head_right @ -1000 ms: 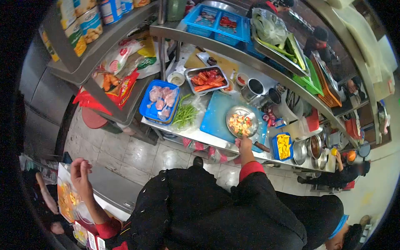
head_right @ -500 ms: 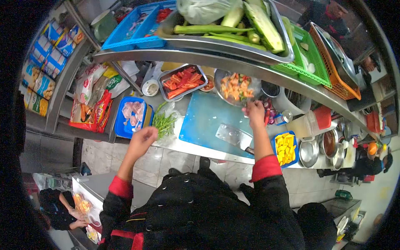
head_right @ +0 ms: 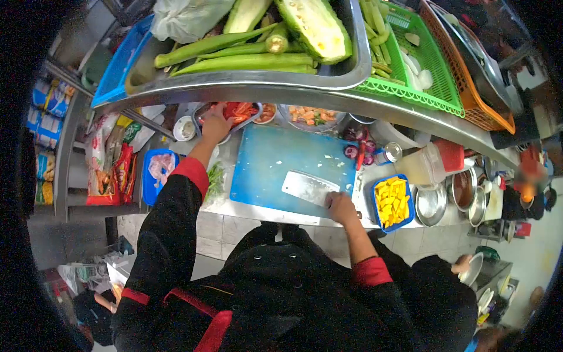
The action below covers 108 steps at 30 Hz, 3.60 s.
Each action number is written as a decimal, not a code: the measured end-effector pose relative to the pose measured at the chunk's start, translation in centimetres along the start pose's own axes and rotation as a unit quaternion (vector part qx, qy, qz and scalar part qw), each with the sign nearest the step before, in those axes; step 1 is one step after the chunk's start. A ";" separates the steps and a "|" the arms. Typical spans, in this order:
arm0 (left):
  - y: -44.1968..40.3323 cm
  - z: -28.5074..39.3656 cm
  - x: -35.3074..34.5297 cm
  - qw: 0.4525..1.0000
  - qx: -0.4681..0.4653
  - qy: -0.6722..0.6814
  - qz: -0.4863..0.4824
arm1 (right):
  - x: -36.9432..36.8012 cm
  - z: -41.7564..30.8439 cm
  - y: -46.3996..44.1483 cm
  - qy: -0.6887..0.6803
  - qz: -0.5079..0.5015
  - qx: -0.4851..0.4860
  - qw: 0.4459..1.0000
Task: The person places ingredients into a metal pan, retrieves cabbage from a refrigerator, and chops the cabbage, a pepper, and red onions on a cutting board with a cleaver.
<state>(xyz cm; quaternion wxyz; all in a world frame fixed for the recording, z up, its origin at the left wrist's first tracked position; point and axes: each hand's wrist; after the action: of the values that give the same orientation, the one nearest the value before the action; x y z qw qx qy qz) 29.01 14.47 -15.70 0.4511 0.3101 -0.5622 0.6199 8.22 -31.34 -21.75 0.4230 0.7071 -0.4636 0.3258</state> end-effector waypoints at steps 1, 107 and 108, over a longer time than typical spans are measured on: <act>-0.7 0.6 0.6 0.994 0.065 0.037 -0.083 | 0.8 -1.6 2.0 0.061 0.036 -0.042 0.997; 61.2 1.3 14.8 0.850 0.407 0.211 -0.260 | -1.4 -16.1 -2.5 -0.162 -0.023 0.381 0.910; 63.9 0.1 15.2 0.891 0.298 0.179 -0.292 | -1.3 -17.0 -2.0 -0.160 -0.088 0.378 0.908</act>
<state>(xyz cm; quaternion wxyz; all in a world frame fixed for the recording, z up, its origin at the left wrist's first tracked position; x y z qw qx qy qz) -35.08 20.11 -28.82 0.5910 0.4636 -0.1452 0.6439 8.48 -15.15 -16.17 0.0712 0.8946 -0.3030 0.3205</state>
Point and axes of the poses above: each hand's wrist, its own y-axis away from the middle knuckle, its own x-axis out of the back of the hand, z = x × y, and after that the axes turned 2 degrees about -x, right-handed
